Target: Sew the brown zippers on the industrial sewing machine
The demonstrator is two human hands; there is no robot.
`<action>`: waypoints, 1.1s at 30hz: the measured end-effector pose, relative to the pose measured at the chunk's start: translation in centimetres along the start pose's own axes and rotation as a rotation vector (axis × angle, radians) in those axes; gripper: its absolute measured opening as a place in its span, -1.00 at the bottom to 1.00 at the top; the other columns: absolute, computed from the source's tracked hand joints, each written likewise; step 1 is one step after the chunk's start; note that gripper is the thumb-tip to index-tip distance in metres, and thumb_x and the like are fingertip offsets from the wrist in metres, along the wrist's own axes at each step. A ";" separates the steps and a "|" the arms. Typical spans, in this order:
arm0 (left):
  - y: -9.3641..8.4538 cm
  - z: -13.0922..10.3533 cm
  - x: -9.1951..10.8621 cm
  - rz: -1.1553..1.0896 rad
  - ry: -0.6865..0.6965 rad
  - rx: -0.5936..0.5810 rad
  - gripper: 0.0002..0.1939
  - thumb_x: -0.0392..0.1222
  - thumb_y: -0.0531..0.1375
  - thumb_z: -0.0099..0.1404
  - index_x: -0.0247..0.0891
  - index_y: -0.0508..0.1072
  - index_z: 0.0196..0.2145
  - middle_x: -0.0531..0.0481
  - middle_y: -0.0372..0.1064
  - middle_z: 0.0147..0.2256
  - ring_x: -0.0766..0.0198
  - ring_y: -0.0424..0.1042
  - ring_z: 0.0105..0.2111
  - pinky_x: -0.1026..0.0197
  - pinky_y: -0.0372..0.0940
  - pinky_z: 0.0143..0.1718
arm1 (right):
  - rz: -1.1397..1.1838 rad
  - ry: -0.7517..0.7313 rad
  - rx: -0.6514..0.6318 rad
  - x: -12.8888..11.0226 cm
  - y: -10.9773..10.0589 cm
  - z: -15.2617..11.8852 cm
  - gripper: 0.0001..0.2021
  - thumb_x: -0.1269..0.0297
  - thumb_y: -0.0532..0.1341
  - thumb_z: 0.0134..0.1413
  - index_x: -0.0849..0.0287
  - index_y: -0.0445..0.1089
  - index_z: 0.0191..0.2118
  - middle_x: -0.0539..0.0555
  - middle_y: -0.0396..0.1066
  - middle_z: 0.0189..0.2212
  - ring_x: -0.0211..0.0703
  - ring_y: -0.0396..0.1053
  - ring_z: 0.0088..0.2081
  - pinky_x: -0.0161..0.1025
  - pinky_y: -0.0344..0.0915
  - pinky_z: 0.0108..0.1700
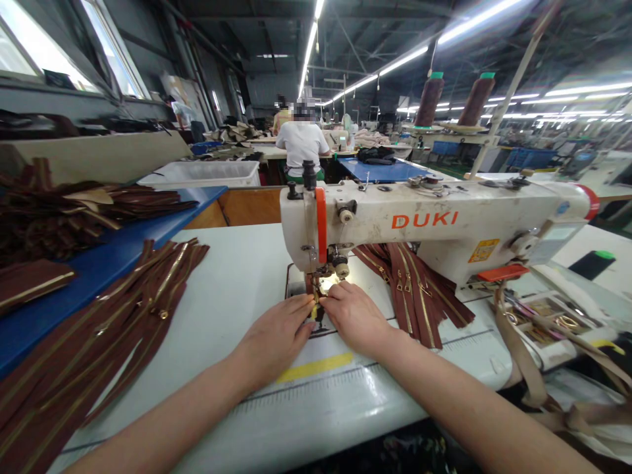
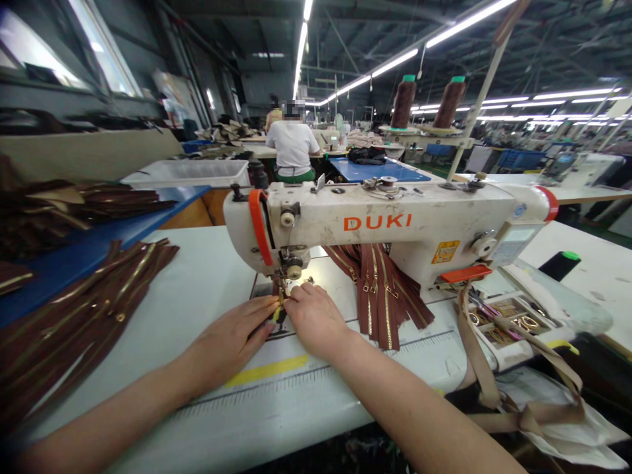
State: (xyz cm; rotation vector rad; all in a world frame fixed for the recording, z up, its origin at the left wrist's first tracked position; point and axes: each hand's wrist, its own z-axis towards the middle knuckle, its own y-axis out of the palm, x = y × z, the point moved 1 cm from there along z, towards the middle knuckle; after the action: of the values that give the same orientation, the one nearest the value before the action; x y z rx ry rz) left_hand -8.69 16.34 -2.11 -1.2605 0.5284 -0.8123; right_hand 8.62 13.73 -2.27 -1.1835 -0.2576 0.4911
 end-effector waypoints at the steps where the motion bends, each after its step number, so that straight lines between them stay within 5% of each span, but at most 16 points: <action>1: 0.0 0.2 -0.1 -0.003 -0.002 -0.005 -0.62 -0.17 -0.07 0.36 -0.37 0.36 0.01 -0.21 0.36 0.04 0.14 0.31 0.07 0.02 0.21 0.12 | -0.005 0.007 -0.004 0.0 -0.1 0.1 -0.83 0.40 0.08 0.21 0.25 0.42 -0.23 0.12 0.36 -0.33 -0.06 0.20 -0.22 -0.17 0.15 -0.19; 27: 0.3 2.0 -1.5 0.007 0.001 0.018 -0.63 -0.23 -0.09 0.37 -0.42 0.36 0.00 -0.23 0.39 0.01 0.13 0.33 0.04 0.03 0.23 0.10 | 0.121 0.107 0.076 0.0 -0.3 -0.5 -0.76 0.39 0.04 0.23 0.20 0.44 -0.36 0.09 0.35 -0.41 -0.12 0.22 -0.28 -0.23 0.19 -0.21; 33: -1.2 -2.6 -0.3 0.054 -0.021 0.047 -0.68 -0.23 0.01 0.32 -0.31 0.41 -0.04 -0.14 0.43 -0.02 0.14 0.40 -0.03 0.05 0.32 0.02 | 0.209 0.117 0.158 0.0 -0.6 -1.0 -0.78 0.42 0.05 0.21 0.21 0.45 -0.33 0.10 0.36 -0.42 -0.12 0.25 -0.29 -0.23 0.21 -0.22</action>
State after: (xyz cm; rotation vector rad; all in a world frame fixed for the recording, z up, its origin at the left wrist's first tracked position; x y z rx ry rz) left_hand -11.17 14.84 -1.59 -1.2052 0.5221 -0.7615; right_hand 9.18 12.69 -2.11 -1.0849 0.0067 0.6105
